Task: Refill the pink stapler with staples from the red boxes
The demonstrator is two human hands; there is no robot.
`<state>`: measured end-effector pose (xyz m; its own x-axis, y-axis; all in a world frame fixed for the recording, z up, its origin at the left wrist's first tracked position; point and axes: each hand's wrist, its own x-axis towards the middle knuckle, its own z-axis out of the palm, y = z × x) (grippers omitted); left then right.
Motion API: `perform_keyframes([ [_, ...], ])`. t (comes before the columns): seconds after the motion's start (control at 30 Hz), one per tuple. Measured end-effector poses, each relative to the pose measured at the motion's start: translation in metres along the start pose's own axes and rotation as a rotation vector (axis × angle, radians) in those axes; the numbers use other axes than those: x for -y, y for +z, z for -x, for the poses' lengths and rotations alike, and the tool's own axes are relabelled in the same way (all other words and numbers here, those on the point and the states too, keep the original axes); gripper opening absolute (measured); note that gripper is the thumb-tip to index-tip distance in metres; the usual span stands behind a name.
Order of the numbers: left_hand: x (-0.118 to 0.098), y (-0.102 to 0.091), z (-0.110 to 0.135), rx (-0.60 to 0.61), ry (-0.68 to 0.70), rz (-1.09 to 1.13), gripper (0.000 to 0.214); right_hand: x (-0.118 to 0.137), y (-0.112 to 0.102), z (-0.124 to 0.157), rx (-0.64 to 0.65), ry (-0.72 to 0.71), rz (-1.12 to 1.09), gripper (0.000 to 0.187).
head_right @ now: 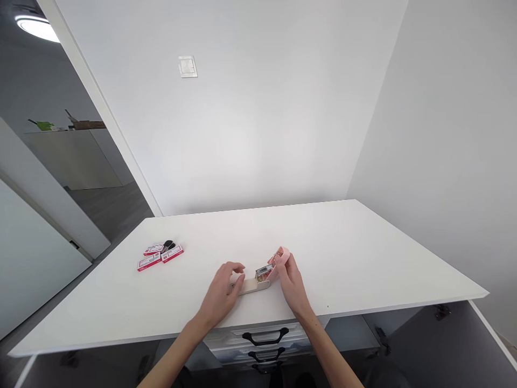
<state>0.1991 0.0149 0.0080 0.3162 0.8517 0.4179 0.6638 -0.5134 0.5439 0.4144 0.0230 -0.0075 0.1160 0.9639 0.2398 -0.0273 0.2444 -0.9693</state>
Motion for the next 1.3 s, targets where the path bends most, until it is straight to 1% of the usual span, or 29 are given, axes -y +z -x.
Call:
perform_keyframes([
  [0.1, 0.029, -0.023, 0.008, -0.073, -0.01, -0.12, 0.016, 0.0, 0.0, -0.001, 0.024, -0.009, 0.011, 0.037],
  [0.17, 0.051, -0.044, 0.014, -0.149, -0.035, -0.235, 0.017, -0.001, 0.0, -0.001, 0.035, -0.004, 0.011, 0.037],
  [0.23, 0.073, -0.068, 0.019, -0.256, -0.072, -0.384, 0.021, -0.003, -0.001, -0.001, 0.034, 0.009, 0.006, 0.036],
  [0.3, 0.093, -0.093, 0.026, -0.369, -0.143, -0.553, 0.03, -0.004, -0.001, -0.001, 0.031, 0.02, 0.004, 0.036],
  [0.37, 0.112, -0.116, 0.033, -0.421, -0.26, -0.687, 0.042, -0.005, -0.001, -0.001, 0.033, 0.028, 0.007, 0.036],
  [0.43, 0.129, -0.136, 0.04, -0.42, -0.367, -0.746, 0.053, -0.004, -0.001, 0.0, 0.034, 0.04, 0.014, 0.037],
  [0.5, 0.145, -0.149, 0.046, -0.362, -0.486, -0.737, 0.061, -0.003, -0.001, 0.0, 0.03, 0.059, 0.027, 0.039],
  [0.57, 0.157, -0.157, 0.049, -0.275, -0.568, -0.682, 0.065, -0.002, -0.001, 0.0, 0.027, 0.075, 0.035, 0.041],
  [0.6, 0.161, -0.159, 0.049, -0.251, -0.588, -0.655, 0.066, -0.001, -0.001, 0.001, 0.028, 0.08, 0.037, 0.042],
  [0.67, 0.164, -0.161, 0.048, -0.245, -0.589, -0.615, 0.066, -0.001, -0.001, 0.001, 0.028, 0.084, 0.04, 0.043],
  [0.73, 0.161, -0.161, 0.046, -0.277, -0.579, -0.563, 0.066, -0.001, 0.0, 0.001, 0.034, 0.084, 0.036, 0.043],
  [0.8, 0.155, -0.162, 0.046, -0.339, -0.588, -0.465, 0.067, -0.001, 0.0, 0.001, 0.044, 0.078, 0.025, 0.042],
  [0.9, 0.145, -0.166, 0.05, -0.517, -0.608, -0.287, 0.069, -0.001, 0.0, 0.002, 0.051, 0.07, 0.023, 0.044],
  [0.93, 0.142, -0.167, 0.052, -0.558, -0.602, -0.23, 0.069, -0.001, 0.0, 0.002, 0.049, 0.072, 0.029, 0.045],
  [1.03, 0.137, -0.17, 0.056, -0.592, -0.584, -0.068, 0.066, -0.001, 0.0, 0.002, 0.039, 0.083, 0.041, 0.047],
  [1.13, 0.136, -0.171, 0.057, -0.639, -0.678, -0.02, 0.065, -0.002, 0.0, 0.003, 0.039, 0.079, 0.045, 0.046],
  [1.17, 0.137, -0.171, 0.056, -0.641, -0.702, -0.036, 0.066, -0.002, 0.0, 0.003, 0.041, 0.075, 0.049, 0.046],
  [1.2, 0.138, -0.17, 0.056, -0.617, -0.704, -0.059, 0.066, -0.002, 0.0, 0.002, 0.04, 0.073, 0.053, 0.046],
  [1.23, 0.138, -0.169, 0.055, -0.578, -0.681, -0.084, 0.066, -0.002, 0.0, 0.002, 0.038, 0.072, 0.058, 0.046],
  [1.3, 0.138, -0.165, 0.055, -0.493, -0.59, -0.146, 0.065, -0.002, 0.0, 0.002, 0.029, 0.074, 0.064, 0.047],
])
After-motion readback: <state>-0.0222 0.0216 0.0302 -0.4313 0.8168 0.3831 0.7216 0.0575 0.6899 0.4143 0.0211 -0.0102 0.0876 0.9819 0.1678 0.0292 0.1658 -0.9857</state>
